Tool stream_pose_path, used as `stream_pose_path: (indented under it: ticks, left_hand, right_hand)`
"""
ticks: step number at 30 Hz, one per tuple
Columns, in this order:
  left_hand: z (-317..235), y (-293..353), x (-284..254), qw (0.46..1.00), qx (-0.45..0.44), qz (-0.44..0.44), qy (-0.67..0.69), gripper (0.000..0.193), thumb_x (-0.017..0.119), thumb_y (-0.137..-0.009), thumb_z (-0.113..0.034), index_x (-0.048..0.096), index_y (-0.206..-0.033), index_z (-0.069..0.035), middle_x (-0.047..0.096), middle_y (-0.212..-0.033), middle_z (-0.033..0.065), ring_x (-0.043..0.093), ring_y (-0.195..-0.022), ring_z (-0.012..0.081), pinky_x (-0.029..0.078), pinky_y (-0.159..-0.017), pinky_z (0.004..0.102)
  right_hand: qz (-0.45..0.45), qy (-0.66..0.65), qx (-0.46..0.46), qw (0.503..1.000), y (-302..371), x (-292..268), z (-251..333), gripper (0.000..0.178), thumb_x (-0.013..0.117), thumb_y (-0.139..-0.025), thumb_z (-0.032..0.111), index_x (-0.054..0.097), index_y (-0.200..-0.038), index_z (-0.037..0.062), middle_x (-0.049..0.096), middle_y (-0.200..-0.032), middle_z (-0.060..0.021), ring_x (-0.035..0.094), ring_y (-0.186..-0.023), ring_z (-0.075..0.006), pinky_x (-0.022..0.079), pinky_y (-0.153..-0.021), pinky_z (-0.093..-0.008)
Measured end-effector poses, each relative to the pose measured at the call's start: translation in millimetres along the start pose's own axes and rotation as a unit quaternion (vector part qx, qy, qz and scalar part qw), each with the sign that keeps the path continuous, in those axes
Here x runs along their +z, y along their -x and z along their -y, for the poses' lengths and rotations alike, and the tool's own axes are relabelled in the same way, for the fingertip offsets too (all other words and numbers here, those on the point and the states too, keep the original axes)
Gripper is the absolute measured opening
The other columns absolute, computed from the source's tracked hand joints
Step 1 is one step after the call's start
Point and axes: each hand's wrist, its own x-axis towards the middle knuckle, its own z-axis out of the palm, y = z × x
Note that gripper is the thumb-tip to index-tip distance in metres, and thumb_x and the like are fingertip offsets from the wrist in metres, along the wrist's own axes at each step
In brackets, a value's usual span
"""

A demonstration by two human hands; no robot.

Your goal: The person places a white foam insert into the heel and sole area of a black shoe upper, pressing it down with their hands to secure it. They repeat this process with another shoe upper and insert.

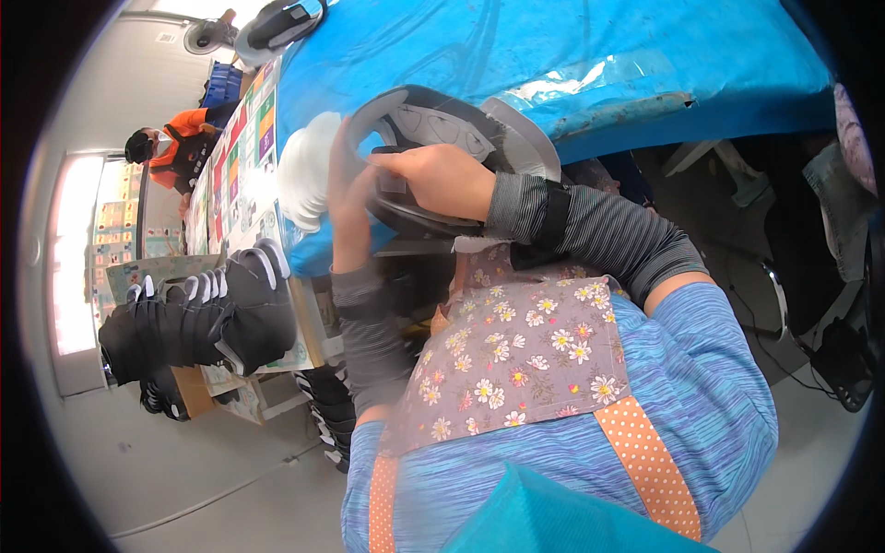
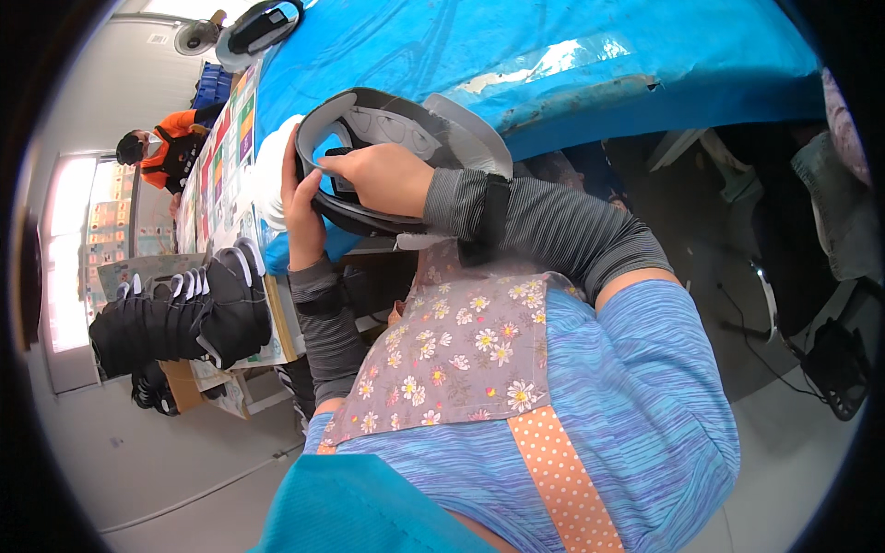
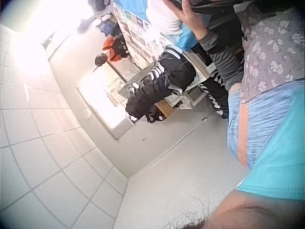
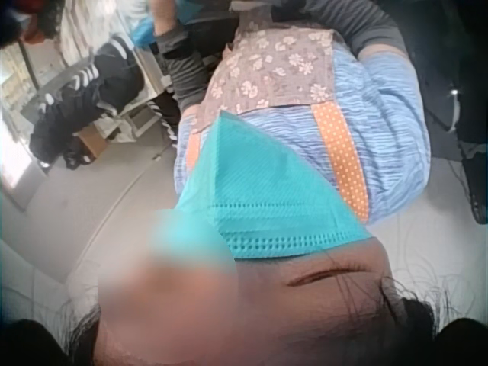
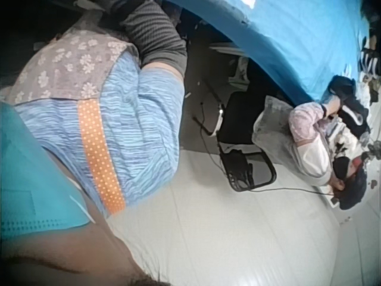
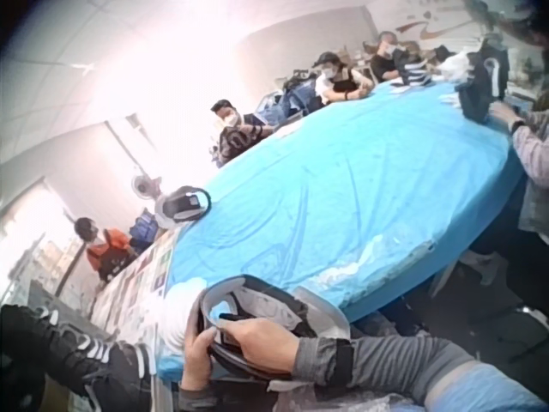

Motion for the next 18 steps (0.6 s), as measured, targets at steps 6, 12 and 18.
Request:
stream_pose_path:
  ticks: [6, 12, 18]
  left_hand:
    - [-19.3, 1.8, -8.9, 0.992, -0.081, 0.037, 0.084, 0.079, 0.048, -0.079, -0.023, 0.033, -0.151, 0.006, 0.036, -0.155, 0.0205, 0.033, -0.145, 0.028, 0.02, -0.12, 0.0369]
    - [-7.0, 8.4, 2.0, 0.983, -0.059, 0.009, 0.171, 0.076, 0.044, -0.083, -0.022, 0.027, -0.154, 0.002, 0.03, -0.158, 0.0176, 0.032, -0.145, 0.0276, 0.022, -0.12, 0.0371]
    - [-8.5, 9.9, 10.1, 0.976, -0.068, -0.008, 0.209, 0.072, 0.042, -0.09, -0.029, 0.027, -0.154, 0.0, 0.029, -0.159, 0.0157, 0.029, -0.147, 0.0266, 0.021, -0.12, 0.0371]
  right_hand:
    - [-0.021, 0.006, -0.001, 1.0, 2.0, 1.9, -12.2, 0.044, 0.055, -0.083, -0.001, 0.06, -0.127, 0.0035, 0.068, -0.097, -0.0207, 0.067, -0.09, -0.0373, 0.054, -0.077, -0.0431]
    - [0.016, 0.041, 0.0, 0.999, 0.8, 4.4, 2.9, 0.041, 0.058, -0.085, 0.004, 0.058, -0.126, 0.0047, 0.068, -0.091, -0.0182, 0.068, -0.084, -0.036, 0.054, -0.074, -0.0428]
    - [-0.003, 0.105, -0.054, 0.993, -4.7, 21.9, 11.4, 0.04, 0.062, -0.083, 0.012, 0.054, -0.121, 0.0036, 0.061, -0.075, -0.0114, 0.065, -0.067, -0.0314, 0.052, -0.057, -0.0402]
